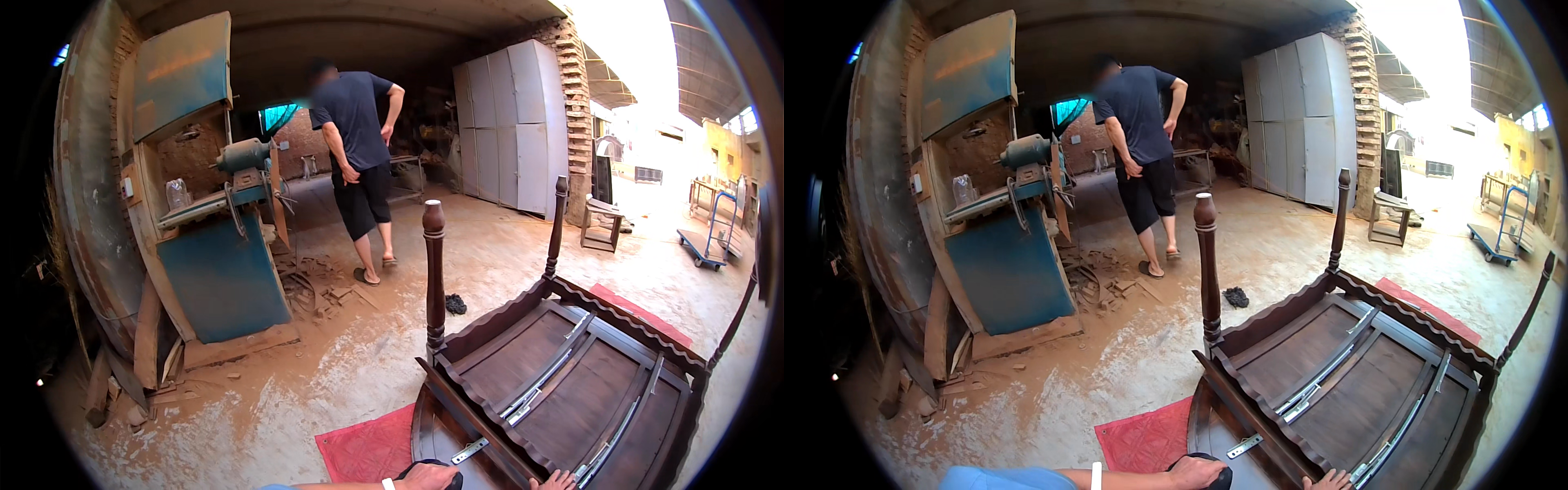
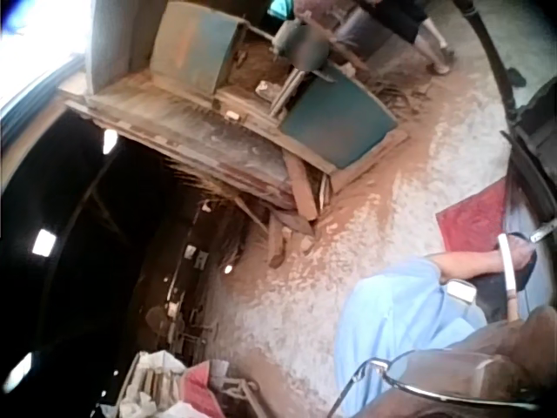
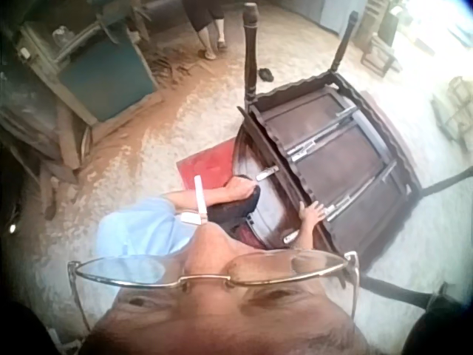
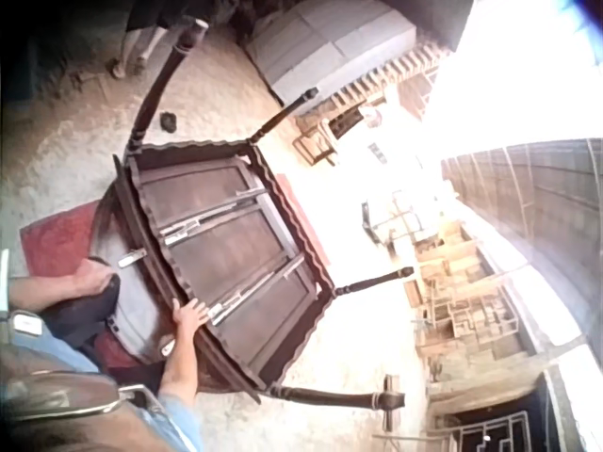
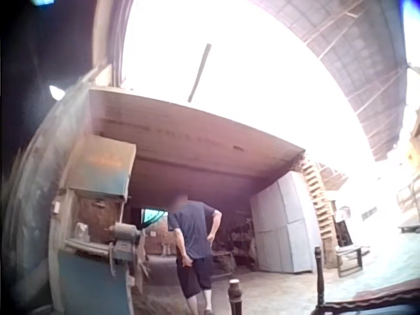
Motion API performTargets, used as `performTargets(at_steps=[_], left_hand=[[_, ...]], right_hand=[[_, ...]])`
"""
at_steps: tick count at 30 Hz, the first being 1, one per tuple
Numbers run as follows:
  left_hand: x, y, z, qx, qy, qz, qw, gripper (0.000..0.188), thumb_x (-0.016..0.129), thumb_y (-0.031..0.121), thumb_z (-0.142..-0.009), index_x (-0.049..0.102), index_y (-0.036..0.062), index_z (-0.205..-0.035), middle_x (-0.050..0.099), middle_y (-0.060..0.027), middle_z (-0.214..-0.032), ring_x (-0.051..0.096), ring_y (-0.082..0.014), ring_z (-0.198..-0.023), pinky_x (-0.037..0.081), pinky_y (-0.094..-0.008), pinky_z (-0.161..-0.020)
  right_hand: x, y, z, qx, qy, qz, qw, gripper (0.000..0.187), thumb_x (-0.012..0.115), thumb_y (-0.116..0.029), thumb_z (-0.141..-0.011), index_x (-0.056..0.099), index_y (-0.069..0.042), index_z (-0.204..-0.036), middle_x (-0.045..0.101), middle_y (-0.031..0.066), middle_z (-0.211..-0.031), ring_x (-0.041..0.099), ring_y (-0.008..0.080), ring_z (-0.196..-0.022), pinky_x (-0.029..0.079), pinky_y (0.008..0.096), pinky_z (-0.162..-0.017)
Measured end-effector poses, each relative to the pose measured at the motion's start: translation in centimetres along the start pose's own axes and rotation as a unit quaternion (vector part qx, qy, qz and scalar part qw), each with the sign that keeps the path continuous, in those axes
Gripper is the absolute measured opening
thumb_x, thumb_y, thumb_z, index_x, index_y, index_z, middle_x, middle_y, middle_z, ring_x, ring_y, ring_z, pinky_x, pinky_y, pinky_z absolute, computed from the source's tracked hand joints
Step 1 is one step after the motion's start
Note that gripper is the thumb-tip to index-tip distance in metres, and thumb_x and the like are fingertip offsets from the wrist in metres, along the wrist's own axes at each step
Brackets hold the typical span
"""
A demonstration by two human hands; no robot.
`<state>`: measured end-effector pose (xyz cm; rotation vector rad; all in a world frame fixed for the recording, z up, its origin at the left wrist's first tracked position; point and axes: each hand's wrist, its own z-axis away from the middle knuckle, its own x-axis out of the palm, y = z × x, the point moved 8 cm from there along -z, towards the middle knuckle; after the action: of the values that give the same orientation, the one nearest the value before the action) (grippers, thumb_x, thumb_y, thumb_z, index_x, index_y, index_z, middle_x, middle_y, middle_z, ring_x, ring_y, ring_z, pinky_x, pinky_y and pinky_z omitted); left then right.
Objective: The person positions metal hinges on the underside of an overturned wooden table and secures them with a screwdriver. The person repeatedly aligns the hinges and tightens screws to attach them to the table.
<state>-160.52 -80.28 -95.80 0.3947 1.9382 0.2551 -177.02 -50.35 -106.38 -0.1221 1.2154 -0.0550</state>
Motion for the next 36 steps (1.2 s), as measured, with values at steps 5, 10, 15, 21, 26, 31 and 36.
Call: performTargets(at_steps=[5,10,15,21,26,31,36], left_hand=[[1.3,1.3,-0.1,0.115,-0.044,-0.021,0.992,0.007,0.062,0.020,-0.085,0.062,0.0145,-0.081,0.056,-0.0078,-0.059,0.061,-0.0267,-0.053,0.046,-0.0429,-0.046],[1.8,1.1,-0.1,0.143,-0.119,0.006,0.983,0.021,0.060,0.021,-0.092,0.068,0.0113,-0.108,0.071,-0.0074,-0.077,0.071,-0.0258,-0.070,0.057,-0.0367,-0.060],[-0.2,1.4,-0.6,0.165,-0.011,0.040,0.985,0.009,0.062,0.021,-0.086,0.061,0.0146,-0.080,0.054,-0.0084,-0.056,0.058,-0.0287,-0.049,0.043,-0.0437,-0.043],[-1.8,1.5,-0.5,0.162,0.048,0.086,0.982,0.006,0.064,0.022,-0.085,0.066,0.0157,-0.085,0.057,-0.0084,-0.058,0.061,-0.0289,-0.051,0.046,-0.0442,-0.044],[0.0,0.1,0.3,0.146,0.017,0.056,0.988,0.008,0.066,0.023,-0.084,0.067,0.0161,-0.088,0.059,-0.0076,-0.060,0.062,-0.0285,-0.053,0.047,-0.0435,-0.046],[-0.3,0.1,-0.5,0.142,-0.028,0.040,0.989,0.019,0.065,0.021,-0.088,0.071,0.0136,-0.104,0.068,-0.0044,-0.071,0.069,-0.0217,-0.065,0.054,-0.0347,-0.054],[-0.2,0.3,-0.9,0.145,-0.051,0.032,0.988,0.019,0.066,0.021,-0.088,0.071,0.0129,-0.104,0.068,-0.0052,-0.071,0.069,-0.0221,-0.065,0.054,-0.0345,-0.055]], right_hand=[[0.5,0.5,-0.5,0.002,0.015,0.016,1.000,0.095,0.046,-0.072,-0.092,0.028,-0.005,-0.158,0.021,0.0257,-0.163,0.015,0.0457,-0.151,0.006,0.0595,-0.122],[-0.1,0.0,0.0,0.001,0.021,0.000,1.000,0.095,0.046,-0.072,-0.092,0.029,-0.006,-0.157,0.023,0.0250,-0.163,0.016,0.0462,-0.151,0.007,0.0595,-0.122],[0.1,0.1,-0.1,0.003,0.016,0.008,1.000,0.095,0.045,-0.071,-0.092,0.028,-0.005,-0.158,0.021,0.0251,-0.163,0.015,0.0463,-0.151,0.005,0.0592,-0.122],[0.2,0.6,-0.1,0.008,0.008,0.010,1.000,0.096,0.044,-0.071,-0.092,0.026,-0.005,-0.158,0.020,0.0251,-0.164,0.015,0.0473,-0.151,0.005,0.0588,-0.122],[0.0,0.0,0.1,-0.002,0.011,0.008,1.000,0.095,0.045,-0.071,-0.092,0.027,-0.004,-0.158,0.021,0.0247,-0.164,0.014,0.0462,-0.152,0.005,0.0590,-0.122],[-0.3,-0.3,0.2,-0.002,0.017,0.003,1.000,0.095,0.045,-0.071,-0.092,0.029,-0.004,-0.157,0.023,0.0247,-0.163,0.015,0.0442,-0.152,0.007,0.0581,-0.122],[0.4,0.1,-0.4,0.011,0.005,0.012,1.000,0.096,0.044,-0.072,-0.092,0.027,-0.005,-0.158,0.022,0.0241,-0.164,0.016,0.0450,-0.151,0.007,0.0583,-0.122]])
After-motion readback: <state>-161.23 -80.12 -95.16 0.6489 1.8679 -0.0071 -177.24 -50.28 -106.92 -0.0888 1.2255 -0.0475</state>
